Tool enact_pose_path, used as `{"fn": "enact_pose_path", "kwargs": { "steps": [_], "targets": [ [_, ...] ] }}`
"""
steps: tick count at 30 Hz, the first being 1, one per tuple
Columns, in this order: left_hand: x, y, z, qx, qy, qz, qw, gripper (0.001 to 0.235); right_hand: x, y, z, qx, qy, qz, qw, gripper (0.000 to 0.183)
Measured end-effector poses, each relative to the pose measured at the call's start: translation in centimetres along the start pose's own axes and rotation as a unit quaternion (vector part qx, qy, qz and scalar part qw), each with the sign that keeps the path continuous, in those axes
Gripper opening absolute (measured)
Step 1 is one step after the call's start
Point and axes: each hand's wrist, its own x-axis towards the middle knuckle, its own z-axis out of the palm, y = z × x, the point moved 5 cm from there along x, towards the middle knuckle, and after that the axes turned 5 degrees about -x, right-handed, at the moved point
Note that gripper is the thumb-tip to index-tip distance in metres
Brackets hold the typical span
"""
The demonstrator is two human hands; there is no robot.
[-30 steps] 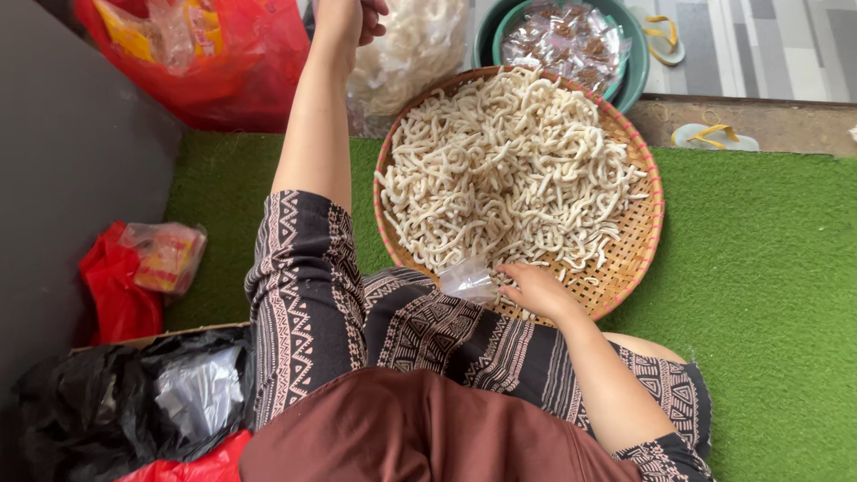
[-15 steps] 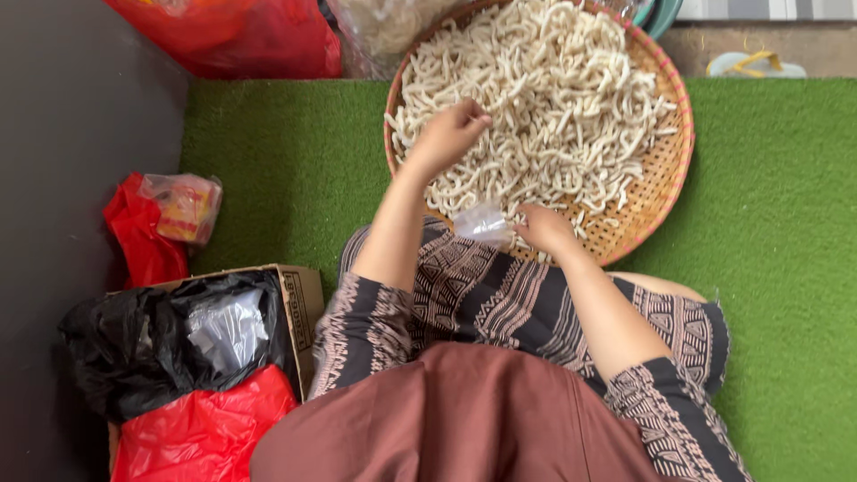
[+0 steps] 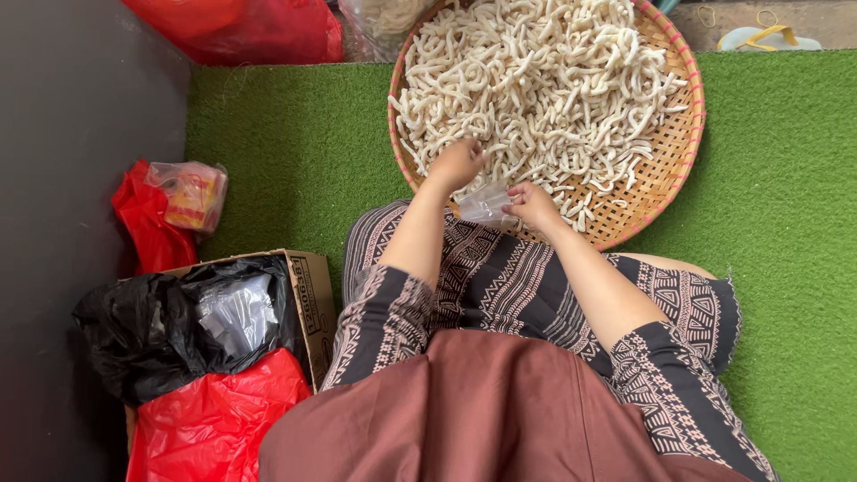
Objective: The person sits on a green mat and repeatedly picks up white, worm-like food items from a woven basket, placing them into small clear plastic bags. The person then sets the filled bags aside.
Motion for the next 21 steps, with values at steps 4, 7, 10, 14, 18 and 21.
{"fn": "enact_pose_path", "kwargs": {
  "steps": [4,7,10,14,18,21],
  "targets": [
    [1.6,-2.2,3.5,0.154,-0.056,-0.051,0.985,0.047,0.3,-0.1,-0.1,0.023,-0.014,-0.047,0.999,0.034],
    [1.2,0.6,5.6,0.142,-0.051,0.125,0.981,0.070,0.3,-0.4,-0.5,-0.045,0.007,-0.108,0.993,0.025],
    [-0.1,2.4,7.1,0.172,-0.104,0.179,0.963,0.056,-0.4,-2.6,-1.4,-0.074,0.024,-0.188,0.979,0.021],
    [0.1,3.0,6.6,0.169,-0.156,0.107,0.967,0.024,-3.4,-6.7,-4.8,-0.118,0.008,-0.134,0.984,0.026],
    [-0.1,3.1,4.8,0.113,-0.112,0.127,0.979,0.020,-10.0,-10.2,-13.2,-0.287,-0.029,-0.122,0.950,0.058],
    [-0.5,3.3,3.9,0.110,-0.097,0.121,0.982,0.018,-17.8,-9.0,-21.0,-0.289,0.027,-0.039,0.956,0.052]
  ]
}}
